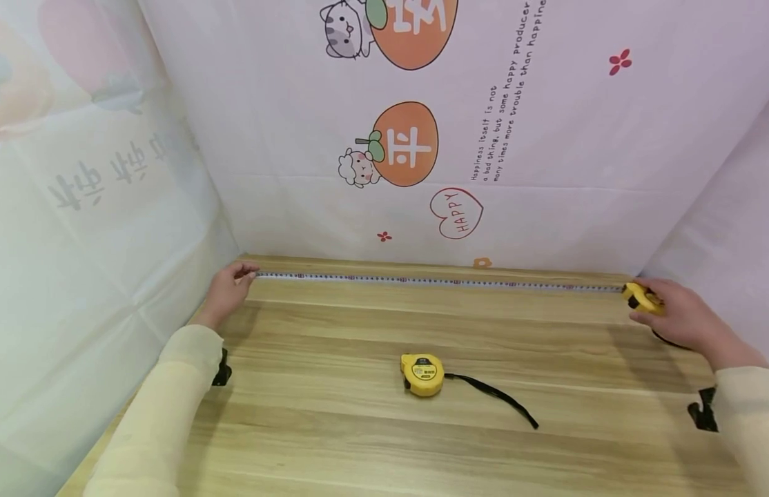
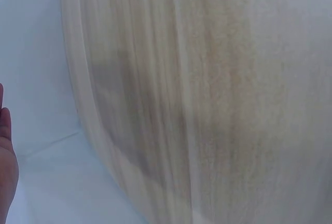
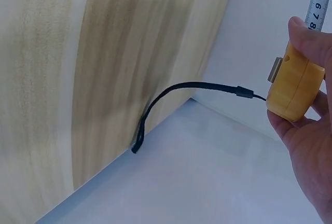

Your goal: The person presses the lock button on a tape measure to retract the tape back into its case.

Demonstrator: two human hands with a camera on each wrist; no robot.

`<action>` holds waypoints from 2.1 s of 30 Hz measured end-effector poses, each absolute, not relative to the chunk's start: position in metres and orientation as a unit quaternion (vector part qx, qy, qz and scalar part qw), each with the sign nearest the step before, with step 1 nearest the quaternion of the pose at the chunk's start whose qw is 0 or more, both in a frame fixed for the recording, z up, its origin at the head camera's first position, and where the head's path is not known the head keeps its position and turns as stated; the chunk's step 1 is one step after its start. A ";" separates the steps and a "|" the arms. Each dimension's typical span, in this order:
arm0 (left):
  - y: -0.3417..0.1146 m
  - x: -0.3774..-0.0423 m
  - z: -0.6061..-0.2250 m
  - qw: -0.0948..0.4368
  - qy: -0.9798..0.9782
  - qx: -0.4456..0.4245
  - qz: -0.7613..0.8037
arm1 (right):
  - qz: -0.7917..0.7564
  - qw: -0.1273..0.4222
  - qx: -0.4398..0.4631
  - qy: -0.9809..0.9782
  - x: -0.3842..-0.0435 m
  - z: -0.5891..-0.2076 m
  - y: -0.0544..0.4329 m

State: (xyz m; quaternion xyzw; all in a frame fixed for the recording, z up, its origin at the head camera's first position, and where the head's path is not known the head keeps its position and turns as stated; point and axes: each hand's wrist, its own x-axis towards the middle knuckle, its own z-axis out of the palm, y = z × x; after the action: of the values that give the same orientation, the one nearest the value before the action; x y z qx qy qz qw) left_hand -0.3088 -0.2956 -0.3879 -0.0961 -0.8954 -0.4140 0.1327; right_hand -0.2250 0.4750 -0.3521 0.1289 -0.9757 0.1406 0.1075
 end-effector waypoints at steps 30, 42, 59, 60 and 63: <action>-0.303 -0.313 -0.377 0.169 -0.895 -0.090 -0.403 | 0.156 0.142 0.150 -0.966 -0.211 -0.335 0.469; -0.302 -0.311 -0.379 0.168 -0.897 -0.097 -0.398 | 0.114 0.127 0.147 -0.974 -0.211 -0.334 0.469; -0.297 -0.316 -0.381 0.147 -0.896 -0.100 -0.407 | 0.128 0.151 0.146 -0.969 -0.210 -0.337 0.468; -0.297 -0.316 -0.381 0.147 -0.896 -0.100 -0.407 | 0.133 0.147 0.138 -0.970 -0.211 -0.337 0.468; -0.297 -0.315 -0.380 0.147 -0.895 -0.102 -0.408 | 0.147 0.128 0.115 -0.974 -0.211 -0.336 0.469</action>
State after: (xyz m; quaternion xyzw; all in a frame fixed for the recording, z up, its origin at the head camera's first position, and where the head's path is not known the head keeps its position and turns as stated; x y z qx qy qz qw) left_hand -0.3152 -0.2968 -0.3801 -0.1023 -0.8954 -0.4076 0.1469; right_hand -0.2113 0.4686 -0.3359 0.1153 -0.9740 0.1474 0.1277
